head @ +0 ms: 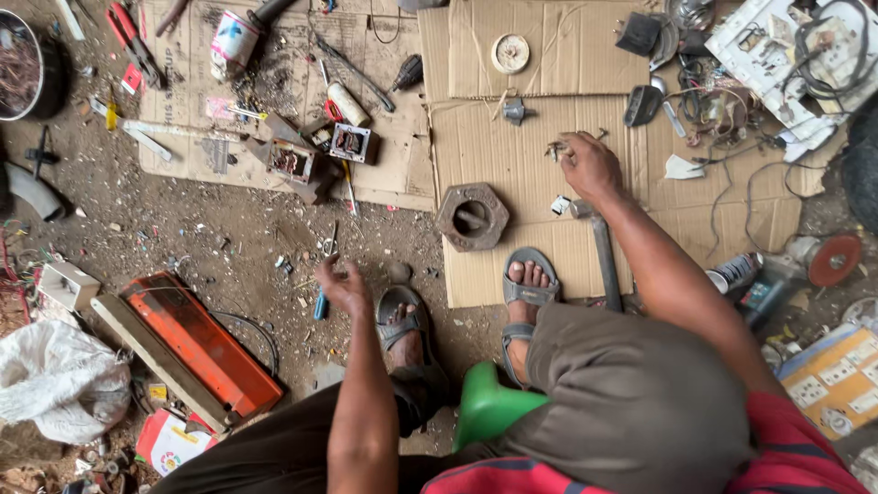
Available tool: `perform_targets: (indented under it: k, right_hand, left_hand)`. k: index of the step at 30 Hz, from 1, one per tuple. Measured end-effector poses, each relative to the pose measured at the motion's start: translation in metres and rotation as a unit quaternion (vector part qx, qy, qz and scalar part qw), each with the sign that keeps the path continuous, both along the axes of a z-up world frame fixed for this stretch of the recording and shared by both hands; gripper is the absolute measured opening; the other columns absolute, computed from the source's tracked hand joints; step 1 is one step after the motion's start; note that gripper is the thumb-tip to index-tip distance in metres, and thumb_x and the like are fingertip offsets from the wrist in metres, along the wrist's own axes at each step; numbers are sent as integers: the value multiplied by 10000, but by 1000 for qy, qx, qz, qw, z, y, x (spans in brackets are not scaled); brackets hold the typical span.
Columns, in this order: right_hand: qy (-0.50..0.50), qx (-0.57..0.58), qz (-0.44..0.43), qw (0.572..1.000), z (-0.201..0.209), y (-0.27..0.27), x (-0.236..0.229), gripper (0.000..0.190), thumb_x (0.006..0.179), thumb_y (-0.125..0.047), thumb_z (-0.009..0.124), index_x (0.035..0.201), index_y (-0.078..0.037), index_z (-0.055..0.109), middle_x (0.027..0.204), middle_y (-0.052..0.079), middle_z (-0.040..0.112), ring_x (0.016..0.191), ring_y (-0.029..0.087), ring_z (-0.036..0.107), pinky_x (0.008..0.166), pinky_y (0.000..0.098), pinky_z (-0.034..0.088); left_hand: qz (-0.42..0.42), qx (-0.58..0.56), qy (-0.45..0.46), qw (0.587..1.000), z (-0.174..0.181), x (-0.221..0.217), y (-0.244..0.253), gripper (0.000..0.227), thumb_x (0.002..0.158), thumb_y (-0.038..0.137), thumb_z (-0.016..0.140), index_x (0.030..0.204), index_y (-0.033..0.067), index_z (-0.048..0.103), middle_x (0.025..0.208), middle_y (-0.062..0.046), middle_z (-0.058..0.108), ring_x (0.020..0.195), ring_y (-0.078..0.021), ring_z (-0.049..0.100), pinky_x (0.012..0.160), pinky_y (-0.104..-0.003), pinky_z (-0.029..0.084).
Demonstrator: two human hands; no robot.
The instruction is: The person sits on a stool and uses a hammer to strike small metal components placed on a hexagonal metal block. They repeatedly pick up, inspect, and reposition the components while striking them to shape or separate parts.
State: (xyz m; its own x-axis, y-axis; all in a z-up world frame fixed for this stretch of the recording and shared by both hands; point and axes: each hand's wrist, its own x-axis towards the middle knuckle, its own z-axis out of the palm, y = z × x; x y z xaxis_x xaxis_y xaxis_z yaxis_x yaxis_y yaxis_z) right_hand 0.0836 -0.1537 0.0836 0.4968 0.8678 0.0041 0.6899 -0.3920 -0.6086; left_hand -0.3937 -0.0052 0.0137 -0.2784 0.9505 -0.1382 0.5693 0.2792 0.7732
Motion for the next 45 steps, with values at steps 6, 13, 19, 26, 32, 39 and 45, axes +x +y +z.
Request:
perform_targets:
  k: [6, 13, 19, 26, 32, 39, 45]
  right_hand:
    - [-26, -86, -8, 996, -18, 20, -4, 271, 952, -138, 703, 1213, -68, 683, 1155, 169, 649, 1041, 384, 646, 881, 482, 532]
    - [263, 59, -76, 960, -19, -23, -41, 264, 948, -192, 751, 1156, -43, 689, 1072, 52, 735, 898, 165, 683, 778, 306, 597]
    - [303, 109, -89, 943, -29, -47, -97, 304, 874, -89, 828, 1135, 20, 717, 987, 103, 754, 863, 173, 699, 766, 306, 581]
    - [513, 124, -34, 849, -11, -34, -141, 279, 900, -106, 745, 1138, 25, 682, 964, 91, 749, 854, 149, 730, 785, 273, 604]
    - [396, 46, 9, 917, 3, -21, -156, 266, 904, -116, 775, 1147, -24, 717, 1024, 87, 753, 896, 161, 711, 795, 302, 581]
    - [298, 129, 4, 946, -6, -48, -138, 433, 912, -147, 724, 1324, -85, 605, 1202, 86, 675, 1002, 175, 696, 856, 332, 628]
    - [-144, -11, -187, 972, -8, -154, -115, 526, 827, -247, 856, 1263, -27, 662, 1221, 265, 630, 1141, 459, 582, 903, 563, 447]
  left_hand:
    - [-181, 118, -67, 974, 33, 101, -13, 217, 918, 26, 666, 1122, 101, 671, 1110, -56, 628, 767, -144, 513, 617, -274, 483]
    - [-378, 22, -187, 907, 88, 197, -62, 271, 919, 148, 765, 1168, 67, 699, 1045, -72, 718, 922, -190, 672, 794, -340, 576]
    - [-466, -92, -160, 865, 98, 217, -89, 376, 910, 239, 783, 1215, 24, 737, 1134, -150, 779, 1055, -254, 741, 950, -381, 549]
    - [-380, -107, -154, 906, 89, 184, -101, 375, 918, 234, 771, 1190, -21, 728, 1112, -195, 769, 1017, -287, 751, 894, -393, 578]
    - [-383, -90, -114, 912, 82, 163, -94, 339, 932, 220, 729, 1190, 2, 750, 1087, -197, 783, 961, -274, 765, 866, -398, 589]
    - [-298, -58, -96, 948, 80, 152, -71, 309, 988, 228, 672, 1226, 34, 707, 1087, -187, 749, 951, -300, 766, 831, -417, 600]
    - [-319, 6, 56, 946, 73, 128, -45, 213, 1027, 262, 576, 1108, 93, 676, 1083, -187, 700, 977, -437, 667, 828, -531, 519]
